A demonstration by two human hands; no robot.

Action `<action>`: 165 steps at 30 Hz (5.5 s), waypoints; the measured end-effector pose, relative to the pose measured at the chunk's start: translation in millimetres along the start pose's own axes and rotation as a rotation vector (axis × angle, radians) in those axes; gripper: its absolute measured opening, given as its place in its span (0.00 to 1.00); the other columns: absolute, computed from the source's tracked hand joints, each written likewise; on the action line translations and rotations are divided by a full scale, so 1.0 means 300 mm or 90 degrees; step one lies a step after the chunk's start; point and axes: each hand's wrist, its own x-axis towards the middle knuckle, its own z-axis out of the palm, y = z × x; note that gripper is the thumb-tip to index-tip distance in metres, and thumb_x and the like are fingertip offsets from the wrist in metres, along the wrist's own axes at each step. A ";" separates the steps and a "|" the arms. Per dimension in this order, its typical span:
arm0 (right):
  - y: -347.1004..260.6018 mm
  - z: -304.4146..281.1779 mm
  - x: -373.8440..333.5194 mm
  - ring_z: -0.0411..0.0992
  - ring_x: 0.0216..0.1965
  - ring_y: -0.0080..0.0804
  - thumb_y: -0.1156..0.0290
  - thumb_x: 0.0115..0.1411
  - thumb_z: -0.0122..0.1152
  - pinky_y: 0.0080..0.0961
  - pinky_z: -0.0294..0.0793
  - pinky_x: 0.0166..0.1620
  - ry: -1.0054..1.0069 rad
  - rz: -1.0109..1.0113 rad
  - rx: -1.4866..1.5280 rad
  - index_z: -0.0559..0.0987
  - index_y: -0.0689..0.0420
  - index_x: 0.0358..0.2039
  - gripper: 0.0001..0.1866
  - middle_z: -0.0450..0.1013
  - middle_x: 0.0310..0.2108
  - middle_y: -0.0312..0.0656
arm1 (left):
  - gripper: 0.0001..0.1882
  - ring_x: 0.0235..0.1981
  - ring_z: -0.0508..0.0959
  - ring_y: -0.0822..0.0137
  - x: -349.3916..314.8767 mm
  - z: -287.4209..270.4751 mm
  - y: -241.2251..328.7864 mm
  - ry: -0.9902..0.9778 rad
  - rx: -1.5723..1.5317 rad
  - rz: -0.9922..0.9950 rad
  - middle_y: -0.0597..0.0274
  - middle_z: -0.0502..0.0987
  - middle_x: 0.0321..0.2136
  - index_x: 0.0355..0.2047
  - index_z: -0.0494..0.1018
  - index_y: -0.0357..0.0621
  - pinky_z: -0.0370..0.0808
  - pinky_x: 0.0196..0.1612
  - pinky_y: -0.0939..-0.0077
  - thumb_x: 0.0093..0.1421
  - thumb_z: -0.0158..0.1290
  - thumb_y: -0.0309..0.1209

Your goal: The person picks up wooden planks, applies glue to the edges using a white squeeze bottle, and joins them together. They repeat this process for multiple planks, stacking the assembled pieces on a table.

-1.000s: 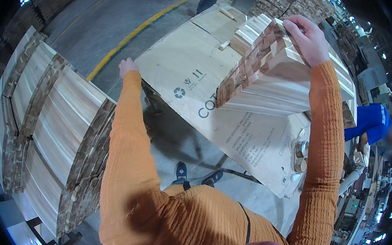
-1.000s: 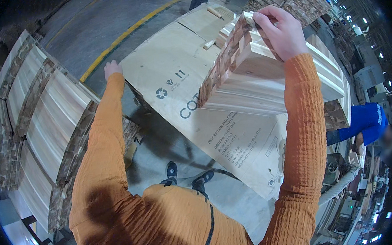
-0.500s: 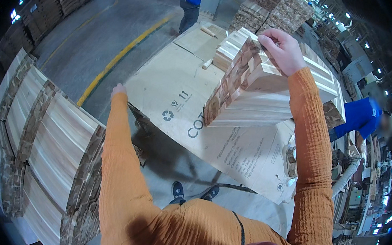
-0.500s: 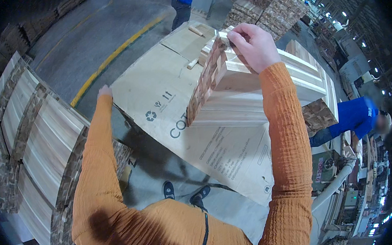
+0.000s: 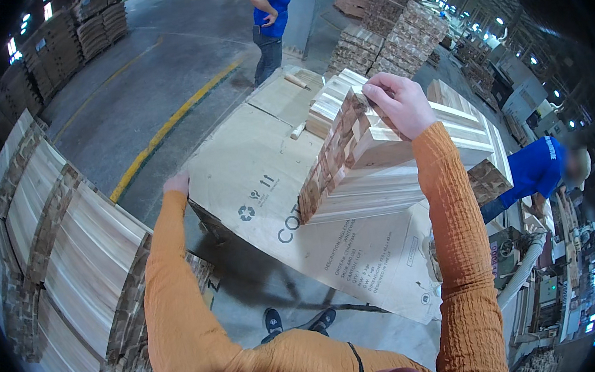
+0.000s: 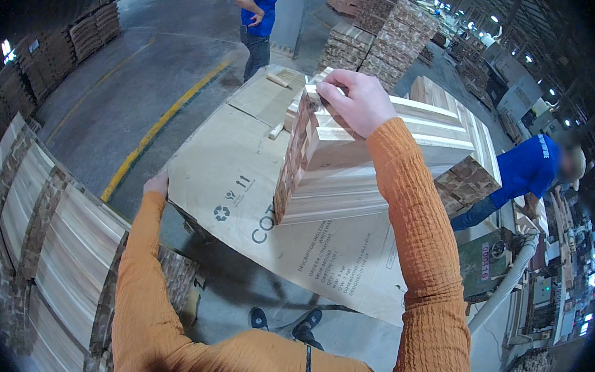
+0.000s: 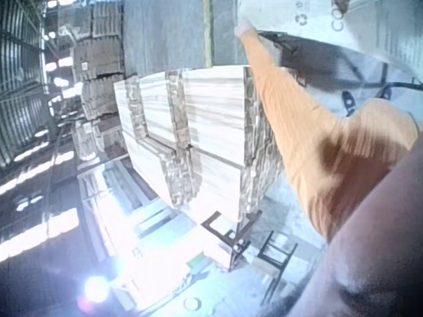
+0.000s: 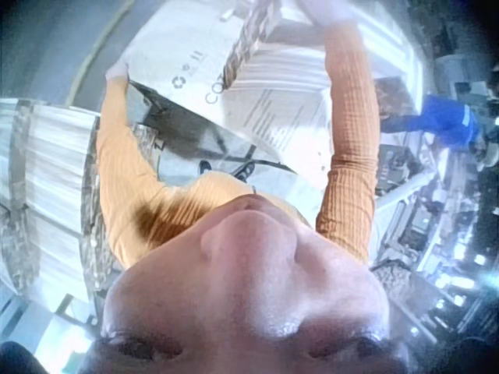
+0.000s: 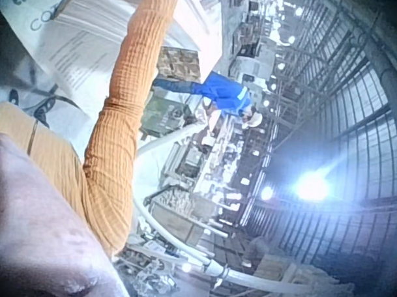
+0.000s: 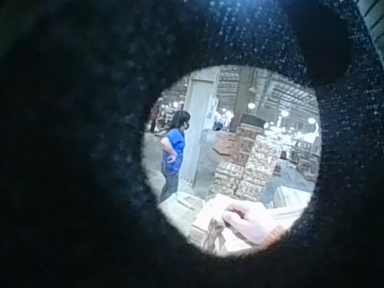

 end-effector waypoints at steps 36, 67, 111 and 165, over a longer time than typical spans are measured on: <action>0.003 0.006 -0.007 0.74 0.33 0.46 0.57 0.55 0.55 0.34 0.72 0.38 0.011 0.025 0.000 0.79 0.58 0.33 0.17 0.76 0.29 0.49 | 0.14 0.44 0.73 0.48 -0.017 0.011 0.135 0.213 -0.205 -0.363 0.50 0.74 0.43 0.41 0.70 0.42 0.70 0.46 0.56 0.59 0.44 0.36; 0.022 0.007 -0.008 0.74 0.34 0.46 0.58 0.54 0.53 0.37 0.72 0.41 0.052 -0.018 -0.043 0.80 0.57 0.30 0.15 0.76 0.28 0.48 | 0.16 0.46 0.73 0.54 -0.212 -0.012 0.186 0.407 -1.068 -0.593 0.47 0.73 0.44 0.46 0.68 0.37 0.71 0.47 0.59 0.60 0.43 0.32; 0.081 0.020 0.000 0.73 0.34 0.35 0.67 0.54 0.55 0.28 0.71 0.40 0.006 -0.194 0.157 0.79 0.55 0.37 0.12 0.73 0.32 0.43 | 0.07 0.19 0.73 0.75 -0.391 -0.769 1.088 0.600 -0.647 0.345 0.62 0.76 0.20 0.34 0.75 0.35 0.71 0.24 0.80 0.56 0.55 0.26; 0.033 -0.002 -0.036 0.69 0.30 0.19 0.62 0.55 0.62 0.18 0.69 0.34 -0.045 -0.128 0.300 0.79 0.59 0.33 0.13 0.73 0.28 0.34 | 0.06 0.22 0.75 0.70 -0.474 -0.695 1.172 0.514 -1.026 0.179 0.59 0.76 0.24 0.33 0.77 0.36 0.72 0.29 0.80 0.55 0.56 0.25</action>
